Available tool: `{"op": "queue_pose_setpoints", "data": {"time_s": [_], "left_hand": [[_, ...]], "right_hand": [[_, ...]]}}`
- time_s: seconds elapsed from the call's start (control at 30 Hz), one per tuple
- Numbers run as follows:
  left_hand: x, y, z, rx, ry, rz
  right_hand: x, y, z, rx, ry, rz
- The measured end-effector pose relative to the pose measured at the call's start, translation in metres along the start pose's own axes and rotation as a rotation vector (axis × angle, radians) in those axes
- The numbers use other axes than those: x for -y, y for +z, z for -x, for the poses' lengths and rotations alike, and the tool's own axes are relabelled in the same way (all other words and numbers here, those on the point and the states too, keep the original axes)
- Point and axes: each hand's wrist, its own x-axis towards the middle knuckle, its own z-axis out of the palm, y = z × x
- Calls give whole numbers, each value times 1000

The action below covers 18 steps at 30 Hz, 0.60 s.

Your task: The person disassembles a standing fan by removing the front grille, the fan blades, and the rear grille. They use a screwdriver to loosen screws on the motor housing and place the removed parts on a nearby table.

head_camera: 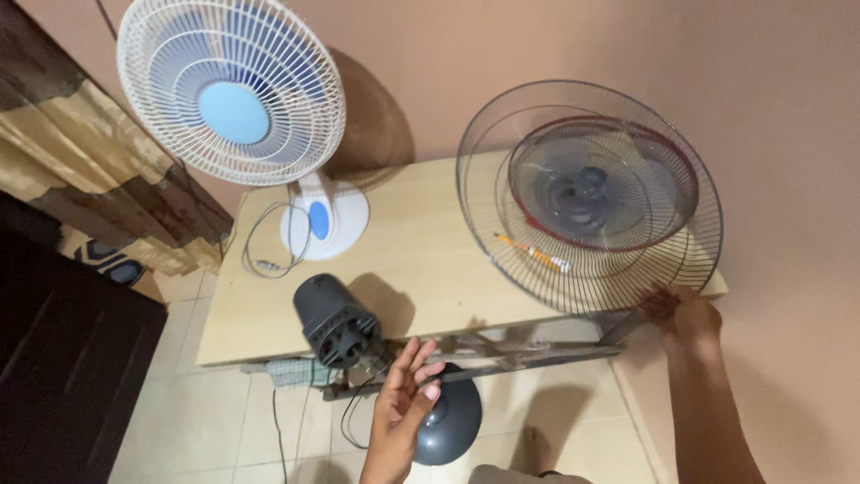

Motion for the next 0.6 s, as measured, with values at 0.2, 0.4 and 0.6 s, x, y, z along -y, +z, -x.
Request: {"op": "queue_pose_setpoints", "data": {"time_s": [0.2,0.4,0.6], "left_hand": [[41,14,-49,-109,-36,8],[85,20,-82,-288,-83,21],[128,13,-95,-413,-118,21]], "right_hand": [[7,30,-113,-108,98,-84],[-15,30,-204,-83,65,13],[-36,33,-235,-166,137,-46]]}}
